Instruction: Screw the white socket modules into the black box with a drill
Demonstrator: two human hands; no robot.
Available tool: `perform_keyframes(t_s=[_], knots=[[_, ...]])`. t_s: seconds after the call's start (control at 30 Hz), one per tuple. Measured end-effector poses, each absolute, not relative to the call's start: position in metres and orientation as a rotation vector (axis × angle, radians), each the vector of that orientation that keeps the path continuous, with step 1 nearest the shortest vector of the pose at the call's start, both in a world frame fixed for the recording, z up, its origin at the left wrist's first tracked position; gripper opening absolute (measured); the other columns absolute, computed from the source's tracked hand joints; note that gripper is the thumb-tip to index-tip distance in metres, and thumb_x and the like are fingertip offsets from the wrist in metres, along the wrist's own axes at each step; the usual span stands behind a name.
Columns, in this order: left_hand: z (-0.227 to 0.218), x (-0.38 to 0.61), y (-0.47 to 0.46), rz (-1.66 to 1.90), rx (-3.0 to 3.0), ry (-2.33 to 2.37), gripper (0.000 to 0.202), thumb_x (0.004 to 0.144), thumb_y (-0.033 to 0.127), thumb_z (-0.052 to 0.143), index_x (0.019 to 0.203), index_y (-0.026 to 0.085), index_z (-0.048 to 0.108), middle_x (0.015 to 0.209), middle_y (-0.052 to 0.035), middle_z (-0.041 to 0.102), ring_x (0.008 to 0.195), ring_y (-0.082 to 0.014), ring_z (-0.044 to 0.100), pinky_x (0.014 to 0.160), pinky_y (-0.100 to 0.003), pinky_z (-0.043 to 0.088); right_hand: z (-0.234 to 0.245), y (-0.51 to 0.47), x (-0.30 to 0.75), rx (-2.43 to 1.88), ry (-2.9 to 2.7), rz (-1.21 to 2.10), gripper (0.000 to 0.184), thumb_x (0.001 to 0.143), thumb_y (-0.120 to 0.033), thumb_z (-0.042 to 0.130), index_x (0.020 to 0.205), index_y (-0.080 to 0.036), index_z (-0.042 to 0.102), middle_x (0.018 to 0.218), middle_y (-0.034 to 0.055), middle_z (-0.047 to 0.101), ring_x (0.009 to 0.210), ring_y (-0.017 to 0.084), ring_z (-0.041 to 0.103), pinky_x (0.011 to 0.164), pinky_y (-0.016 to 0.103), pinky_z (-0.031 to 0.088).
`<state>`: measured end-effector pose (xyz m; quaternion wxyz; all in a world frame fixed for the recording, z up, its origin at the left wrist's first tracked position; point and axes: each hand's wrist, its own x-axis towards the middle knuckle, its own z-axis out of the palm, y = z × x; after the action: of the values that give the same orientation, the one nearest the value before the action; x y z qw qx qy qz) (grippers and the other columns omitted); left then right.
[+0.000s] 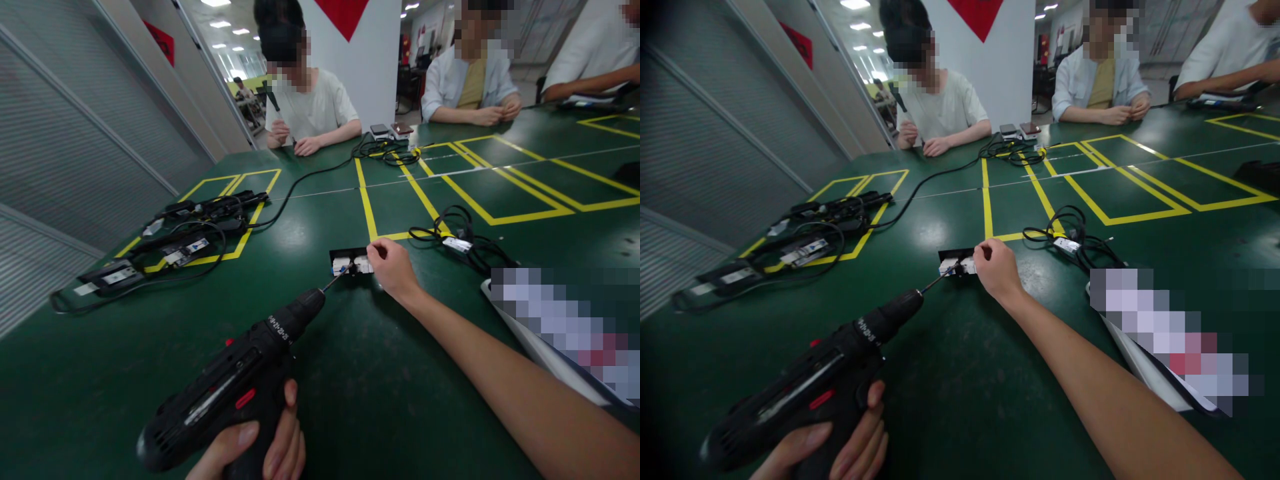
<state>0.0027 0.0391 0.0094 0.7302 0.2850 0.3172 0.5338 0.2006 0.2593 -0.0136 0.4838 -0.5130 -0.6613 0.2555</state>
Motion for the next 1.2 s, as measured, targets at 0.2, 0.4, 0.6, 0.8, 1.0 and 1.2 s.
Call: perform_keyframes(t_s=[0.2, 0.4, 0.6, 0.8, 1.0, 1.2], knots=[[0.0063, 0.0009, 0.0391, 1.174, 0.632, 0.688, 0.036, 0.080, 0.032, 0.035, 0.101, 0.013, 0.056, 0.049, 0.0019, 0.040, 0.037, -0.0122, 0.037, 0.046, -0.033, 0.038, -0.0165, 0.2613, 0.2001, -1.252, -1.609, 0.607, 0.023, 0.082, -0.030, 0.043, 0.077, -0.016, 0.061, 0.076, 0.0052, 0.062, 0.071, 0.016, 0.055, 0.066, 0.029, 0.041], [0.0083, 0.0015, 0.0379, 1.171, 0.631, 0.706, 0.036, 0.081, 0.031, 0.033, 0.102, 0.014, 0.056, 0.050, 0.0017, 0.040, 0.038, -0.0128, 0.038, 0.047, -0.034, 0.038, -0.0160, 0.2604, 0.1999, -1.245, -1.606, 0.626, 0.023, 0.082, -0.030, 0.043, 0.077, -0.016, 0.061, 0.076, 0.0048, 0.061, 0.071, 0.016, 0.055, 0.067, 0.029, 0.041], [0.0091, 0.0021, 0.0384, 1.177, 0.630, 0.702, 0.035, 0.080, 0.031, 0.035, 0.102, 0.013, 0.056, 0.050, 0.0019, 0.040, 0.038, -0.0126, 0.038, 0.047, -0.034, 0.038, -0.0147, 0.2596, 0.2003, -1.244, -1.604, 0.632, 0.023, 0.083, -0.030, 0.043, 0.078, -0.016, 0.061, 0.076, 0.0049, 0.061, 0.071, 0.016, 0.055, 0.067, 0.029, 0.041], [0.0092, 0.0021, 0.0390, 1.174, 0.625, 0.706, 0.036, 0.080, 0.031, 0.035, 0.102, 0.013, 0.056, 0.050, 0.0018, 0.040, 0.037, -0.0128, 0.038, 0.047, -0.034, 0.038, -0.0141, 0.2594, 0.2002, -1.245, -1.605, 0.640, 0.024, 0.083, -0.030, 0.043, 0.078, -0.016, 0.061, 0.076, 0.0050, 0.061, 0.070, 0.016, 0.055, 0.066, 0.029, 0.041], [0.0094, 0.0022, 0.0382, 1.176, 0.617, 0.710, 0.035, 0.080, 0.031, 0.035, 0.102, 0.014, 0.056, 0.050, 0.0017, 0.040, 0.038, -0.0128, 0.038, 0.047, -0.034, 0.038, -0.0149, 0.2593, 0.2006, -1.240, -1.612, 0.622, 0.024, 0.083, -0.030, 0.042, 0.078, -0.016, 0.061, 0.077, 0.0050, 0.061, 0.071, 0.016, 0.054, 0.066, 0.029, 0.041], [0.0101, 0.0017, 0.0386, 1.164, 0.628, 0.713, 0.035, 0.080, 0.031, 0.036, 0.102, 0.014, 0.057, 0.050, 0.0014, 0.041, 0.038, -0.0129, 0.039, 0.047, -0.034, 0.038, -0.0149, 0.2601, 0.2002, -1.248, -1.608, 0.621, 0.022, 0.082, -0.030, 0.043, 0.077, -0.016, 0.061, 0.076, 0.0048, 0.061, 0.071, 0.016, 0.055, 0.067, 0.029, 0.041]])
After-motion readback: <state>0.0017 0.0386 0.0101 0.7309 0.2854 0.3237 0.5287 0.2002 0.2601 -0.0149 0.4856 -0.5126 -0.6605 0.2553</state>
